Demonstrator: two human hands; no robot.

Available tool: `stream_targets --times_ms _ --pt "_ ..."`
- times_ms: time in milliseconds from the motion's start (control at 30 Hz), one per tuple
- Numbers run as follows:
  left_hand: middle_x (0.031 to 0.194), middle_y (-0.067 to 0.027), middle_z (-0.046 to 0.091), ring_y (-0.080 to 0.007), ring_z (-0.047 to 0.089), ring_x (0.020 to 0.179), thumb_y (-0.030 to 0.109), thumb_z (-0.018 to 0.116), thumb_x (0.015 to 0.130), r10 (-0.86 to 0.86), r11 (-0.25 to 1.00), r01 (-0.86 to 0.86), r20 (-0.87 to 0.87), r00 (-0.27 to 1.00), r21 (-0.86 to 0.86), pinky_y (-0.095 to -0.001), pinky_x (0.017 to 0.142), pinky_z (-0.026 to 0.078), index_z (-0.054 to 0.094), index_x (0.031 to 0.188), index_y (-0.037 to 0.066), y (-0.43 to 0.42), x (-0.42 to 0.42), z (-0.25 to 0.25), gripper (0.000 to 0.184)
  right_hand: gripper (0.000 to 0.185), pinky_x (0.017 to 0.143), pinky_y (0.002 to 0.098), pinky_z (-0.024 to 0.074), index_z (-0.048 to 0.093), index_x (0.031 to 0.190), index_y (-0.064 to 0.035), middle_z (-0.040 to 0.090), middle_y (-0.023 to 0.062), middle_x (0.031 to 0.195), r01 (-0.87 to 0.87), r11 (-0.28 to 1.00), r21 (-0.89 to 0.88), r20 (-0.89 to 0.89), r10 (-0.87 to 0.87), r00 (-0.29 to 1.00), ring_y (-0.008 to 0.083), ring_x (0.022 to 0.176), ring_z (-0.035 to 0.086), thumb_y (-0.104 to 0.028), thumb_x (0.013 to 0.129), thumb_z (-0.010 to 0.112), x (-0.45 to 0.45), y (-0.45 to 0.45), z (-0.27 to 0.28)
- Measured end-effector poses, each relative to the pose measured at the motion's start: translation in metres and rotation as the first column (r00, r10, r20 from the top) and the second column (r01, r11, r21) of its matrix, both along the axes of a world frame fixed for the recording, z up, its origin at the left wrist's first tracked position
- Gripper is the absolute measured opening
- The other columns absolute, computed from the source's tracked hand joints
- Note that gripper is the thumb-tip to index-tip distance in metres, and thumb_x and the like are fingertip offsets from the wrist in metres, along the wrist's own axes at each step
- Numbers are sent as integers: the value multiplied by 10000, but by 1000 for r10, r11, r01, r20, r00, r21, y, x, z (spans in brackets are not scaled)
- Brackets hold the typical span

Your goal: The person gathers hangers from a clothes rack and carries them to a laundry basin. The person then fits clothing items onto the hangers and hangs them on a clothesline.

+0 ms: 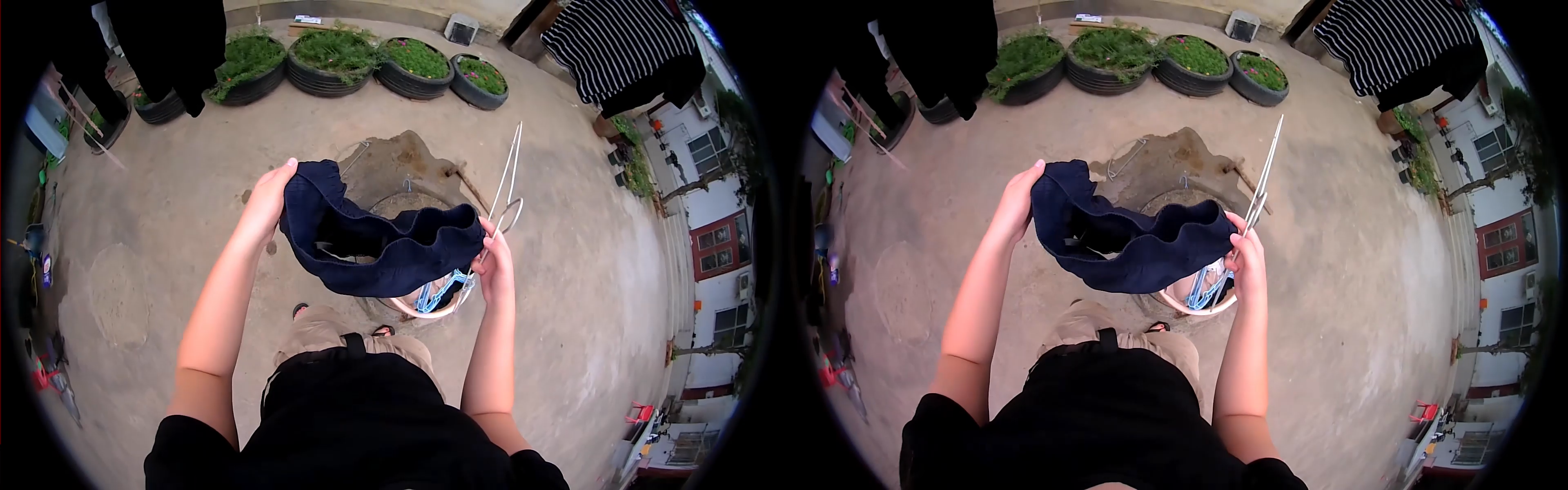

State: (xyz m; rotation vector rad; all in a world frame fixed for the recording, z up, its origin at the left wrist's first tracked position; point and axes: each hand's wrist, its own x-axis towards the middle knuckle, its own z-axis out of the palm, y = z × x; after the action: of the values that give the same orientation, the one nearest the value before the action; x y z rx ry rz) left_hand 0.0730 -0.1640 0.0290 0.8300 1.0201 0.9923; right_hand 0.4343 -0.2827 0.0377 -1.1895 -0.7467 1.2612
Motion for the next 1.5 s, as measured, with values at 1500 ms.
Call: stream_targets --times_ms 1500 --pt "812 -117 647 -270 654 829 344 512 900 38 990 70 -725 688 118 -383 713 511 554 1086 22 -47 -12 -71 373 350 586 170 391 348 811 -139 552 -23 764 120 988 102 117 -132 984 31 673 483 -27 834 679 -19 2 7"
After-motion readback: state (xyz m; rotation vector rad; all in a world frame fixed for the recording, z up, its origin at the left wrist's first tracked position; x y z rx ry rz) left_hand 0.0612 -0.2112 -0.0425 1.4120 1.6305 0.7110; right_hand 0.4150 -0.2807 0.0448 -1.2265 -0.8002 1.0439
